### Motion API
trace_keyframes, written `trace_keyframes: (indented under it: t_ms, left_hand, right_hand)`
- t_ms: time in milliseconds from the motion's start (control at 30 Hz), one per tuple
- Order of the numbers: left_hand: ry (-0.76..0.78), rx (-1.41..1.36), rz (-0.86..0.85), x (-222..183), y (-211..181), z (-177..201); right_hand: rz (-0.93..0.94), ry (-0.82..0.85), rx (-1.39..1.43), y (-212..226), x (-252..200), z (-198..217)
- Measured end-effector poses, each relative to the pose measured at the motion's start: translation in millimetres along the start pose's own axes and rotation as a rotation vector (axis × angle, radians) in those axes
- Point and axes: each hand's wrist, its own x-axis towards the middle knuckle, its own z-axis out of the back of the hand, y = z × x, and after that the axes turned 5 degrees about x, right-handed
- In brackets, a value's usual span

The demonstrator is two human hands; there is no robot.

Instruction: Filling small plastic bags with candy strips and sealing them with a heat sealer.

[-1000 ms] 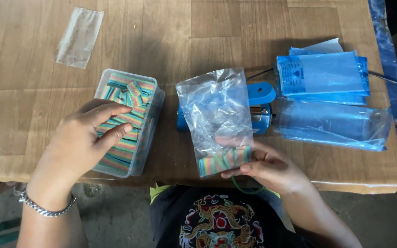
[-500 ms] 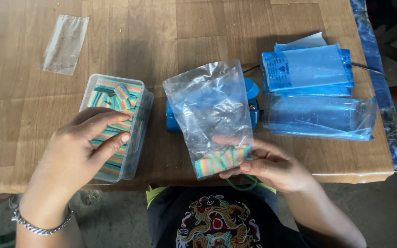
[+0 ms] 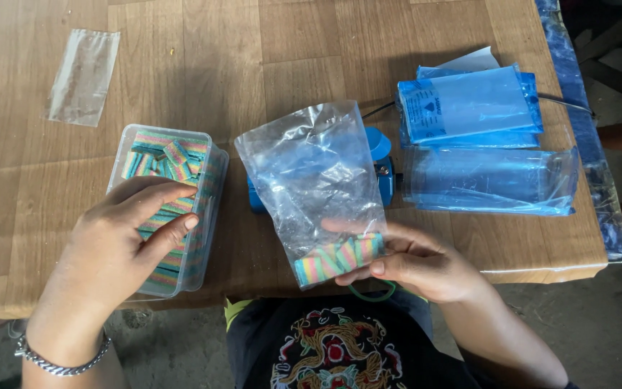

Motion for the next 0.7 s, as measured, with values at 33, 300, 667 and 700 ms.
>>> trace_keyframes:
  t_ms: [33, 300, 667, 700]
  left_hand:
    - [0.001, 0.000, -0.001, 0, -1, 1]
    - [0.073, -0.005, 0.074, 5, -1, 20]
    - [-0.089, 0.385, 0.152, -13, 67, -9]
    - [-0.120, 0.399, 0.135, -12, 68, -14]
  right_hand:
    - [0.000, -0.001, 0.000, 0, 0, 0]
    - [0.018, 0.066, 0.019, 1, -3, 9]
    - [0.004, -0.113, 0.170, -51, -17, 52]
    - [-0.023, -0.179, 0.134, -52, -16, 52]
